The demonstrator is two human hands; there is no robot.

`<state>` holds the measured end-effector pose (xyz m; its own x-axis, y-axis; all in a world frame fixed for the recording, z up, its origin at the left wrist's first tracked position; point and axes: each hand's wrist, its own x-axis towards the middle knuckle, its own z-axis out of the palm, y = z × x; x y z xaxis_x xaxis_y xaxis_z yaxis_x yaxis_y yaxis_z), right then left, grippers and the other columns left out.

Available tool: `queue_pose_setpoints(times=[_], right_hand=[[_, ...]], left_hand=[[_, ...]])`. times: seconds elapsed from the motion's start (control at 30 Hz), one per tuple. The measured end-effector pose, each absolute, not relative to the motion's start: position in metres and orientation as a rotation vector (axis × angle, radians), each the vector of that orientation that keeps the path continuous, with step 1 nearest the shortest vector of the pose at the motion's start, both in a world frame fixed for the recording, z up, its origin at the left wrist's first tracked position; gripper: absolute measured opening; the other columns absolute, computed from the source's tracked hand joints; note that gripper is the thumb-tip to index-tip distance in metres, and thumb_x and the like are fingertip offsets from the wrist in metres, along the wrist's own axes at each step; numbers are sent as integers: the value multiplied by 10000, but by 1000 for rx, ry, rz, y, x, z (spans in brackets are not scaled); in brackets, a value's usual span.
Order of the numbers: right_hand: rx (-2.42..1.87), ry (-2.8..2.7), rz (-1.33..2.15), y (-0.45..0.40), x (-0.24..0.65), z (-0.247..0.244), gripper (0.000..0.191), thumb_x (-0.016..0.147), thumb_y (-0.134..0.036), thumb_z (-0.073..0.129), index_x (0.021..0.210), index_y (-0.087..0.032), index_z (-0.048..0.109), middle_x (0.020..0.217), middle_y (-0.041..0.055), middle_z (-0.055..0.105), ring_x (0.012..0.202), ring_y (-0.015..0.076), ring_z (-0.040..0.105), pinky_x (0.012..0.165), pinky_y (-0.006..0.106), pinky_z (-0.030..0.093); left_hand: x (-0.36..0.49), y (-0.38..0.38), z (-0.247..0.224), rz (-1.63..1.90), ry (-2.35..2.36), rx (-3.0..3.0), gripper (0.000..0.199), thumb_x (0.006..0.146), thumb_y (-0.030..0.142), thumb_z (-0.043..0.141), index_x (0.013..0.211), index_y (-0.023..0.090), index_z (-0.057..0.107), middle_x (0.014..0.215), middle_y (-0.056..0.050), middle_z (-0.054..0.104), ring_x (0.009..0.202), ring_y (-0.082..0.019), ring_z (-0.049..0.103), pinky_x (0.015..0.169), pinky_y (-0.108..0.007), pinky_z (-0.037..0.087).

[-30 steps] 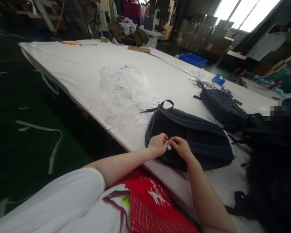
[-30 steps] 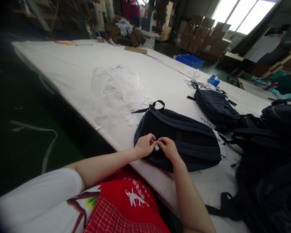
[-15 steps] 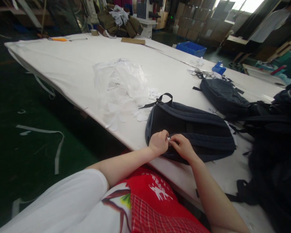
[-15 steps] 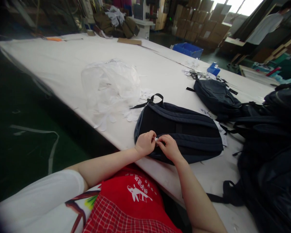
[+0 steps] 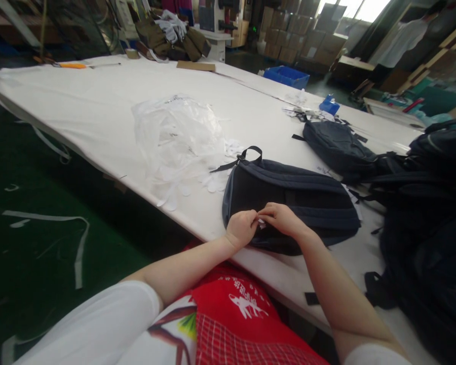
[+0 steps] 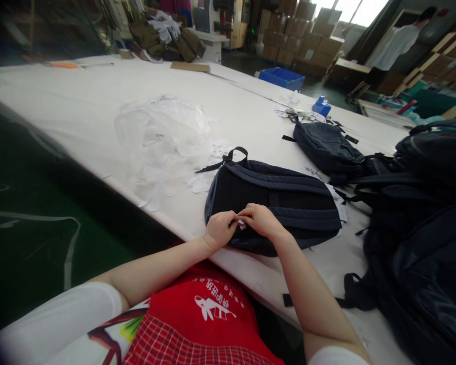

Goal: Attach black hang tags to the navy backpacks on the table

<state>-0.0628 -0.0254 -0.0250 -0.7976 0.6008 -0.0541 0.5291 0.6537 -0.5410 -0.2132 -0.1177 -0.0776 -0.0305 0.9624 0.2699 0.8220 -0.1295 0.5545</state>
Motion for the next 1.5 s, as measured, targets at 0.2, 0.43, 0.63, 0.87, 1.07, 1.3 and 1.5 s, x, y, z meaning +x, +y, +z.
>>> queue_pose_setpoints(times=[0.2, 0.43, 0.63, 0.87, 1.07, 1.3, 1.5], right_hand=[[-836, -3018, 481, -24, -68, -8, 188, 889, -202, 570, 916, -236, 753, 887, 27, 703, 851, 172, 628, 755, 258, 438], [-738, -3028, 33, -36, -71, -24, 190, 906, -117, 507, 889, -149, 693, 853, 74, 662, 838, 208, 579, 814, 307, 436], [-859, -2578, 127, -35, -59, -2, 227, 943, -150, 447, 872, -169, 661, 849, 76, 650, 832, 207, 580, 807, 320, 461], [-881, -2477, 507, -29, -52, 14, 198, 920, -269, 535, 1015, -203, 695, 945, 56, 664, 894, 182, 621, 833, 316, 490], [-926, -2697, 733, -29, -57, -33, 96, 834, -241, 644, 795, -201, 722, 874, 38, 660, 856, 169, 612, 817, 307, 479], [-885, -2578, 390, -48, -61, -30, 182, 896, -186, 537, 769, -172, 667, 866, 75, 654, 836, 196, 578, 809, 330, 457], [-969, -2416, 432, -61, -56, -34, 193, 911, -240, 513, 797, -193, 661, 867, 77, 655, 859, 215, 596, 828, 350, 470]], left_hand=[[-213, -118, -77, 878, 1926, 2052, 97, 881, 189, 526, 819, 209, 598, 798, -17, 683, 793, -181, 642, 729, -284, 466], [-216, -120, -74, 820, 1869, 2197, 206, 921, 180, 425, 809, 204, 596, 790, -42, 656, 789, -189, 605, 738, -310, 459], [-224, -127, -71, 750, 1575, 2420, 120, 892, 225, 489, 862, 170, 591, 895, -85, 660, 878, -213, 586, 826, -339, 482], [-227, -135, -78, 845, 1485, 2398, 182, 923, 258, 460, 993, 167, 601, 1039, -90, 667, 1016, -216, 581, 955, -355, 461], [-226, -134, -77, 836, 1501, 2384, 184, 913, 247, 465, 986, 169, 615, 1025, -91, 672, 1014, -220, 581, 981, -369, 452], [-225, -130, -73, 799, 1502, 2412, 174, 914, 221, 449, 951, 152, 604, 932, -96, 672, 930, -219, 584, 923, -357, 472], [-231, -131, -65, 855, 1433, 2320, 164, 883, 216, 508, 999, 175, 615, 987, -81, 688, 970, -216, 601, 928, -363, 480]])
